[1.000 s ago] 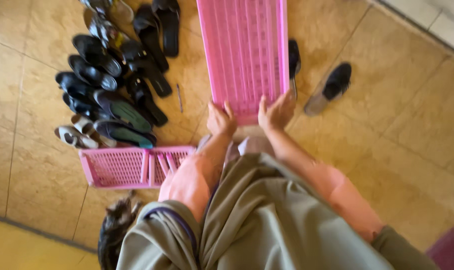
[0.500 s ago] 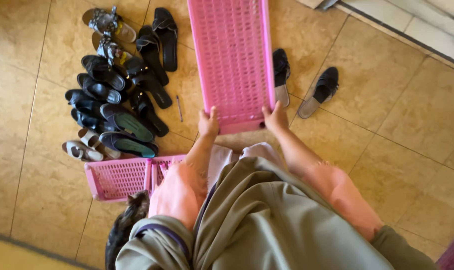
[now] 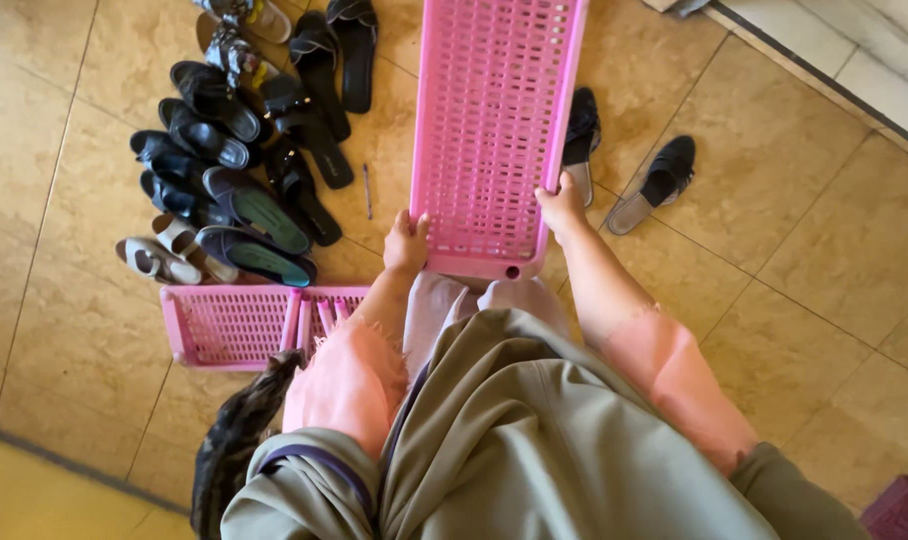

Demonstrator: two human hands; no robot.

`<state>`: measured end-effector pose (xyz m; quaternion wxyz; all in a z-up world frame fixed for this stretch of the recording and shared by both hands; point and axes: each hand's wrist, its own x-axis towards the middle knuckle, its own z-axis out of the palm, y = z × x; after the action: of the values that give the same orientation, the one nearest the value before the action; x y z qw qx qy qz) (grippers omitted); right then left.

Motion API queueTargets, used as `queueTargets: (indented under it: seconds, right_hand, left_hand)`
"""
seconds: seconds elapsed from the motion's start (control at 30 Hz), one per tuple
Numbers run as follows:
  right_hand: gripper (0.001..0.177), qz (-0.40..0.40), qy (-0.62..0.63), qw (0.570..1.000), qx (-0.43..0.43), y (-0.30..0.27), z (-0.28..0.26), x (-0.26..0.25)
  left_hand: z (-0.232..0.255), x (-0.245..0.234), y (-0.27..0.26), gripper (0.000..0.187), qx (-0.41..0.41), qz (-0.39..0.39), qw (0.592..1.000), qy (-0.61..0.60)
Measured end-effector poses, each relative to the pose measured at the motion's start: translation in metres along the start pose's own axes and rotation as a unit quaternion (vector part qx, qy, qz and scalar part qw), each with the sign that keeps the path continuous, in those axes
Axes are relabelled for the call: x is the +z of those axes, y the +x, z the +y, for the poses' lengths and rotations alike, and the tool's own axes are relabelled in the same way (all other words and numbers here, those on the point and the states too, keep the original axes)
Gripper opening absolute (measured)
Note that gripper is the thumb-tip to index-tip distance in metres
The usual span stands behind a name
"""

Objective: The person assembles a pink plastic shoe rack by inserting cylindrical legs into the base and stacking the trays. They handle the rack components and legs by hand, positioning the assembled unit on the floor.

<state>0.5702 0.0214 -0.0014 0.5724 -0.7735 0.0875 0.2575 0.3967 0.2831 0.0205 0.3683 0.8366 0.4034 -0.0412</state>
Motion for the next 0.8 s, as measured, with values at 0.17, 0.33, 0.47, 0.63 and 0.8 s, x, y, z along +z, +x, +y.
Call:
queueTargets:
  seconds: [0.17,0.33,0.47,0.63,0.8]
  right_hand:
    - [0.041,0.072,-0.067,0.995,-0.01,-0.021,0.016,0.013]
    - [0.027,0.116,0.09,0.988,0.055,-0.047,0.05,0.03]
    - [0.023,0.095,0.279,0.949,0.115,-0.063,0.05,0.038]
    - [0.032,0.016,0.411,0.896,0.17,-0.06,0.012,0.049]
    - [0.046,0.138,0.291,0.947,0.0,-0.031,-0.028,0.033]
  left_hand:
    - [0.02,-0.022,0.01,0.052,0.013,0.001,0.999,0.037]
    - [0.032,-0.028,0.029,0.053,0.018,-0.004,0.997,0.077]
    - [0.024,-0.011,0.032,0.085,-0.003,0.164,0.985,0.043]
    - [0.002,0.008,0.0,0.106,-0.039,0.133,0.99,-0.01]
    - [0.011,0.02,-0.031,0.079,-0.219,-0.212,0.904,-0.299]
